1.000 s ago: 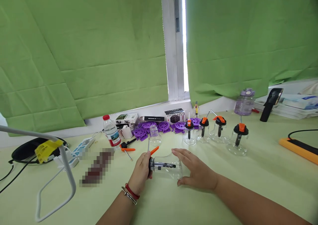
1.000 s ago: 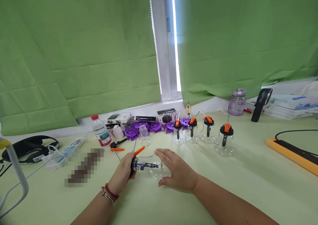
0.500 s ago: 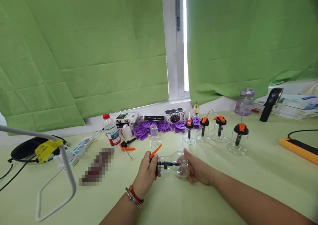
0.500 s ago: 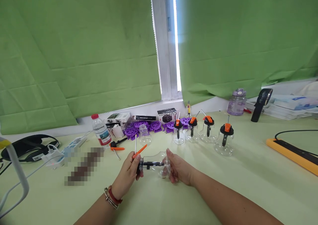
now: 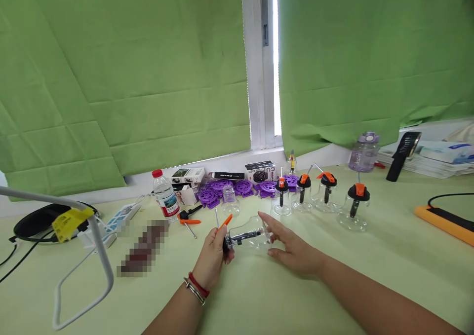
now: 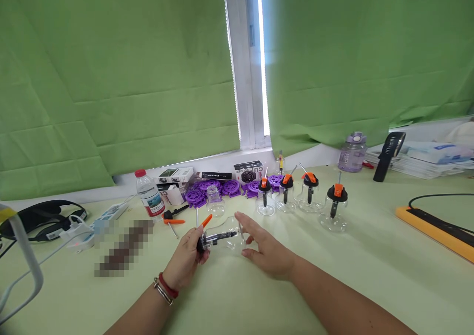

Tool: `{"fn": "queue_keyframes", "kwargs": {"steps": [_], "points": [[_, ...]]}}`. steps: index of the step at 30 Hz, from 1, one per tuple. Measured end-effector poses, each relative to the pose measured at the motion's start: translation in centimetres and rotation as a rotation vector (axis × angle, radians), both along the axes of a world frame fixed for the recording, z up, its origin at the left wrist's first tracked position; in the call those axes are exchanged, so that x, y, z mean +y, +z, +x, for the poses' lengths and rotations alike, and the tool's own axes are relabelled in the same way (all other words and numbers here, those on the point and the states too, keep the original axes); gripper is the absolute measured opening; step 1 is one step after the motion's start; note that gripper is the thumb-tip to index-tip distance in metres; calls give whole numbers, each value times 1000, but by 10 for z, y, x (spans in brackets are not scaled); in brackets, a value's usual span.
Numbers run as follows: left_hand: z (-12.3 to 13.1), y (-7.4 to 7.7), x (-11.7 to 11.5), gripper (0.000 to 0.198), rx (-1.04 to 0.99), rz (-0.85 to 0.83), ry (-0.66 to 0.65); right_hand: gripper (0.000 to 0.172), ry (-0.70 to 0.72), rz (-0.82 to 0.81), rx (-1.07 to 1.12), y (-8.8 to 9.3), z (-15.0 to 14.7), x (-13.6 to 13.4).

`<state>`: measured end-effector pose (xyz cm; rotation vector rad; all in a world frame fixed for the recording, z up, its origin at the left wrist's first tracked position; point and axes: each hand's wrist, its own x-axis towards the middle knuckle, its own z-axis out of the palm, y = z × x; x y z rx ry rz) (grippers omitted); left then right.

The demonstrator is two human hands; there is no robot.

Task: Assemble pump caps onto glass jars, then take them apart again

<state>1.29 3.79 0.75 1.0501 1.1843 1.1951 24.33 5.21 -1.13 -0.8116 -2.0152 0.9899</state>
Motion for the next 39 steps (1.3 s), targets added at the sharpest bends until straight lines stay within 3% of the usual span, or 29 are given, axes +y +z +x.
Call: {"fn": "queue_keyframes", "kwargs": {"steps": [3,6,12,16,18,25,27,30,32,34,37,39], "points": [[-1,-2,1,37,-3,-35,-38,70,7,146,-72,1,1,2],[-1,-1,0,39,33,-14,-44,74,13,136,-42,-1,0,3],[0,7,-3,37,165,68,-24,85,61,-151,106,-6,-1,4],[1,9,-7,36,252,115,-63,67,41,-359,123,-10,-3,7],[2,8,-8,35,288,139,-78,68,11,-451,81,-12,-4,8],[5,4,-8,35,270,139,-51,80,-36,-541,28,-17,-4,12],[4,1,-5,35,211,103,-35,80,-49,-480,24,-12,-3,10],[2,-3,-1,34,119,43,-10,69,-42,-239,16,-3,2,6],[0,-4,1,35,52,9,-9,83,10,-35,-18,2,4,4],[-2,-4,3,36,-2,-18,-21,84,49,123,-46,5,5,3],[-3,-2,3,37,-21,-41,-46,73,58,221,-51,2,5,5],[-2,-1,3,36,-9,-26,-56,76,57,226,-33,-2,5,7]]}}
